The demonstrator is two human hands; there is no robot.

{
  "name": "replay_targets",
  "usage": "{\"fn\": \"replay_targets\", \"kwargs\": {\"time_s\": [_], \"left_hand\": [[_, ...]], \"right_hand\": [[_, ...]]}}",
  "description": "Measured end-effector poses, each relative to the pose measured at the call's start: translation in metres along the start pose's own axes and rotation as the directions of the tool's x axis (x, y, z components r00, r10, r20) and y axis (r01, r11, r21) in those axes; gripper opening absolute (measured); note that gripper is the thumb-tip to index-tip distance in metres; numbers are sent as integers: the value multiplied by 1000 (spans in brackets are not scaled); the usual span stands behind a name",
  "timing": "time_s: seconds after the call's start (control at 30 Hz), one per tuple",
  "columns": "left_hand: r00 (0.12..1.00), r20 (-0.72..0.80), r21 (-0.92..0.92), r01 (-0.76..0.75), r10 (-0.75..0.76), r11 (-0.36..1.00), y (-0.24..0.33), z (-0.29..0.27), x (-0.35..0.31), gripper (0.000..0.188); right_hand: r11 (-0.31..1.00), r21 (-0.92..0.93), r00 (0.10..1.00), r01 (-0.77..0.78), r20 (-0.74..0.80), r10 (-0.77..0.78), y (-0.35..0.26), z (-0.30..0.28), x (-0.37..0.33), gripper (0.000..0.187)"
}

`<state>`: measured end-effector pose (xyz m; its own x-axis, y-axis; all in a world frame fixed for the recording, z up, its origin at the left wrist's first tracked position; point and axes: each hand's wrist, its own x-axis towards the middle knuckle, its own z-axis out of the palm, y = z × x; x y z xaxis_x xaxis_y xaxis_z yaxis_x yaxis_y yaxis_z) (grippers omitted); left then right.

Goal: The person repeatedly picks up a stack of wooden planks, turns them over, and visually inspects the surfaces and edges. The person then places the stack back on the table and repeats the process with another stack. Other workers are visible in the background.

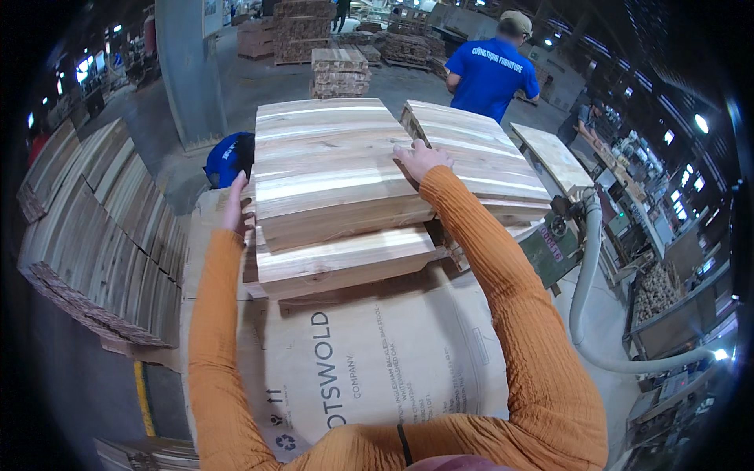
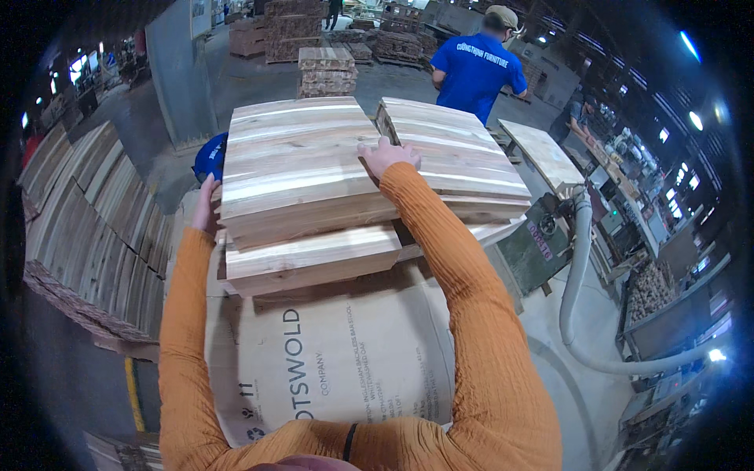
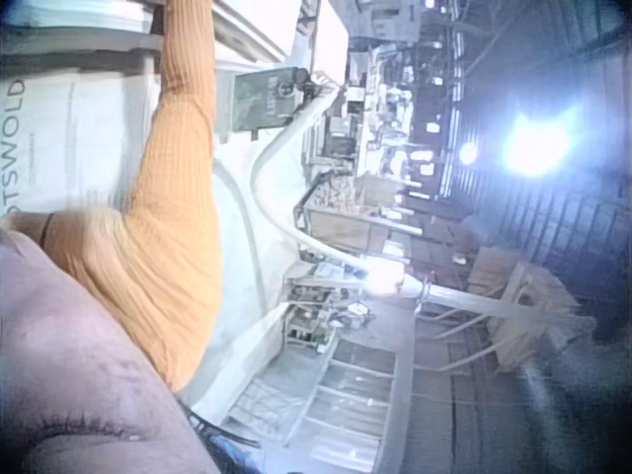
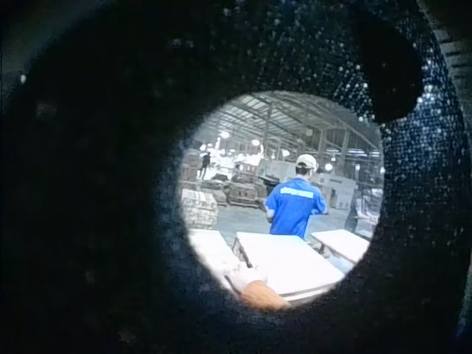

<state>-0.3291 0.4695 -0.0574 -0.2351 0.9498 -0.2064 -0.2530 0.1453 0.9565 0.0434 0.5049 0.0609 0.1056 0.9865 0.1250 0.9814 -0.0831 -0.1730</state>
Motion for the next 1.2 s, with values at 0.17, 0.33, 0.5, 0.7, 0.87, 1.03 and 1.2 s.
{"fn": "replay_targets", "kwargs": {"time_s": [0.17,0.33,0.5,0.7,0.87,1.03,1.2], "left_hand": [[962,257,-381,15,90,925,24,-2,11,63],[982,179,-326,-1,63,945,38,-2,-11,50],[991,129,-387,73,-25,919,23,-10,-61,57],[964,-3,-479,-234,265,846,-2,-41,-172,56],[785,-202,-320,-617,585,718,-51,-81,-277,71],[685,-342,-201,-722,643,662,-82,-86,-405,77],[640,-458,-96,-726,617,681,-119,-68,-525,79]], "right_hand": [[883,391,964,259,-42,-264,9,19,-17,68],[-193,890,896,-413,358,-263,31,60,-17,46],[-99,929,874,-356,294,-386,34,75,-23,37],[-166,959,818,-228,96,-567,27,85,-64,62],[-123,987,787,-102,4,-617,28,70,-144,71],[-212,969,690,-125,-69,-720,47,63,-225,77],[-265,949,642,-169,-98,-761,74,60,-306,76]]}}
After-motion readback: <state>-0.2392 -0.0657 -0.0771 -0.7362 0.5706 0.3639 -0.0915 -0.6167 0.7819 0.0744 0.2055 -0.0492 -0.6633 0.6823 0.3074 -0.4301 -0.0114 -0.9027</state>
